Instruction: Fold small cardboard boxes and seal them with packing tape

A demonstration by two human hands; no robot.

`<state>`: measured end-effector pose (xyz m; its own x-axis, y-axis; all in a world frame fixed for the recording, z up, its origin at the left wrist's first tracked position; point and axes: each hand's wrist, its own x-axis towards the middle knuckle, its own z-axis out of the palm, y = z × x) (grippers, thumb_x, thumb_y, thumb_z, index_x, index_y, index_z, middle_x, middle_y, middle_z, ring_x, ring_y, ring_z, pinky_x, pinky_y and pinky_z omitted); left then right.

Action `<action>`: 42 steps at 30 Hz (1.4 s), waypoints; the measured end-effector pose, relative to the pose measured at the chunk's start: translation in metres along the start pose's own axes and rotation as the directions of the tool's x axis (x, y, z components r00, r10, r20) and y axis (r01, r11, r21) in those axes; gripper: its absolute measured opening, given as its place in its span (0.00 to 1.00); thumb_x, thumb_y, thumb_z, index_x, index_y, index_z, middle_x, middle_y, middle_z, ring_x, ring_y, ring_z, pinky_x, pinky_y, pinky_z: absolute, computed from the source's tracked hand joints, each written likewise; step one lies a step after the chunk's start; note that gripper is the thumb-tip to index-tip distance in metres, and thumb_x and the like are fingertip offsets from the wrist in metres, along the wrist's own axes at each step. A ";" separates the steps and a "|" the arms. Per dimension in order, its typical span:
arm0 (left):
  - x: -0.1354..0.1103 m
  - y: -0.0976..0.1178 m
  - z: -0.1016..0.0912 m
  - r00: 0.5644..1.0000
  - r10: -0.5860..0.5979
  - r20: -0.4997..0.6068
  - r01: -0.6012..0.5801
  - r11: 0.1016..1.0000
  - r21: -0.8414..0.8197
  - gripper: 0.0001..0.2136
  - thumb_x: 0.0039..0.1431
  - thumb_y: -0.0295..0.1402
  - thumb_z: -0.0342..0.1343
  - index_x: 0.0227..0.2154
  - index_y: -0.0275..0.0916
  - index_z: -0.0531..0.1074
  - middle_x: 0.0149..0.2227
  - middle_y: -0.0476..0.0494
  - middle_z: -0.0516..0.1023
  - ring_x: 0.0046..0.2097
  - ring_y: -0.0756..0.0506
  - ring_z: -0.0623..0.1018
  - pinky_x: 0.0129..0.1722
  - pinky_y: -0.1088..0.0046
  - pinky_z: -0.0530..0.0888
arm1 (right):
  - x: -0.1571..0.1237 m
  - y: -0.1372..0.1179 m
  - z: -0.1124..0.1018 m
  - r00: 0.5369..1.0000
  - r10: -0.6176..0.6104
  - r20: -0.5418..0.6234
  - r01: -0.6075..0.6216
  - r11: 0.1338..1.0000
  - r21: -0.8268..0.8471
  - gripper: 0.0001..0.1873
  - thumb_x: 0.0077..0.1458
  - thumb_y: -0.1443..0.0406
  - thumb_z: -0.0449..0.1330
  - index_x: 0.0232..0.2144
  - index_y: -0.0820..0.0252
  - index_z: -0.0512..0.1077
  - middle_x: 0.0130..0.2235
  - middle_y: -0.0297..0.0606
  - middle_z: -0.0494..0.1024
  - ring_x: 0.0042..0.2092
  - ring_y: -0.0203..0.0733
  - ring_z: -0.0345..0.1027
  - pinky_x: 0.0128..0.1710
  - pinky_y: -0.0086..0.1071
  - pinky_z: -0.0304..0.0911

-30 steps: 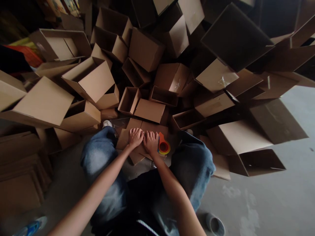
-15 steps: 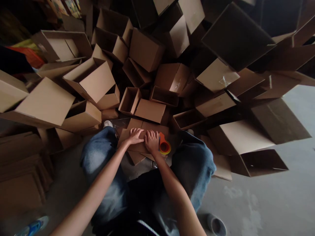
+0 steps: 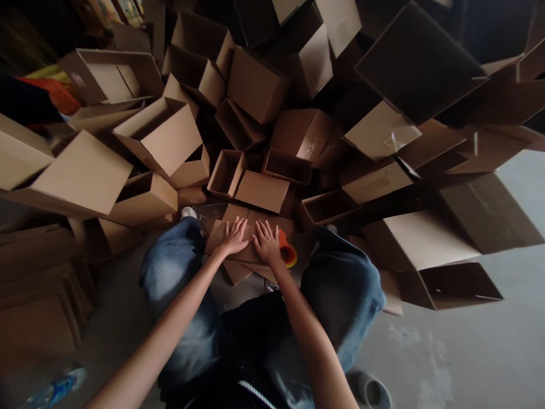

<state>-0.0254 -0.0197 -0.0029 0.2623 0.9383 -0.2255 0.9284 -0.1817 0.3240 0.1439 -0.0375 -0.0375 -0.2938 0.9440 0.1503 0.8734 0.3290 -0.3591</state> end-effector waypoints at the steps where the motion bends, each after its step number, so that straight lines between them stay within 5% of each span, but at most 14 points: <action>1: 0.000 -0.001 0.001 1.000 0.000 0.008 0.000 1.000 0.000 0.35 0.66 0.43 0.50 0.71 0.36 0.49 0.73 0.33 0.50 0.74 0.36 0.44 0.70 0.46 0.41 | -0.001 -0.003 0.000 1.000 0.002 -0.021 -0.002 1.000 -0.001 0.28 0.71 0.59 0.41 0.68 0.60 0.58 0.68 0.46 0.64 0.71 0.50 0.48 0.69 0.57 0.35; 12: 0.004 -0.001 -0.008 0.994 0.009 0.108 -0.011 1.000 0.018 0.39 0.60 0.44 0.57 0.70 0.38 0.51 0.72 0.32 0.51 0.73 0.34 0.47 0.69 0.41 0.42 | -0.002 -0.008 0.003 0.996 0.026 -0.083 -0.025 1.000 0.018 0.27 0.71 0.60 0.42 0.66 0.63 0.62 0.64 0.47 0.70 0.68 0.50 0.55 0.69 0.54 0.38; 20: 0.006 0.006 -0.006 0.994 -0.020 0.108 0.018 1.000 0.018 0.37 0.61 0.49 0.54 0.69 0.38 0.53 0.71 0.30 0.54 0.73 0.32 0.48 0.68 0.38 0.41 | -0.003 -0.006 0.005 0.997 0.010 -0.080 -0.010 1.000 -0.002 0.27 0.71 0.61 0.43 0.67 0.60 0.60 0.64 0.47 0.69 0.68 0.50 0.55 0.69 0.54 0.39; 31: 0.005 0.007 -0.007 0.996 -0.035 0.084 0.034 0.999 0.013 0.30 0.63 0.38 0.50 0.67 0.39 0.56 0.70 0.33 0.57 0.72 0.35 0.51 0.68 0.38 0.42 | -0.002 -0.008 0.004 0.995 0.022 -0.098 -0.021 1.000 0.013 0.26 0.71 0.59 0.43 0.65 0.62 0.63 0.62 0.48 0.71 0.66 0.51 0.57 0.68 0.53 0.38; 42: 0.003 0.007 -0.008 0.996 -0.033 0.083 0.032 0.999 0.012 0.32 0.63 0.44 0.53 0.67 0.38 0.55 0.70 0.31 0.56 0.72 0.35 0.50 0.69 0.40 0.42 | -0.002 -0.007 0.003 0.996 0.024 -0.088 -0.021 0.999 0.029 0.26 0.71 0.60 0.44 0.65 0.62 0.63 0.62 0.47 0.72 0.66 0.50 0.57 0.68 0.52 0.38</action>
<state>-0.0200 -0.0152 0.0063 0.2520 0.9163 -0.3112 0.9395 -0.1545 0.3057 0.1372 -0.0413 -0.0378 -0.2375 0.9456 0.2222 0.8678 0.3094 -0.3889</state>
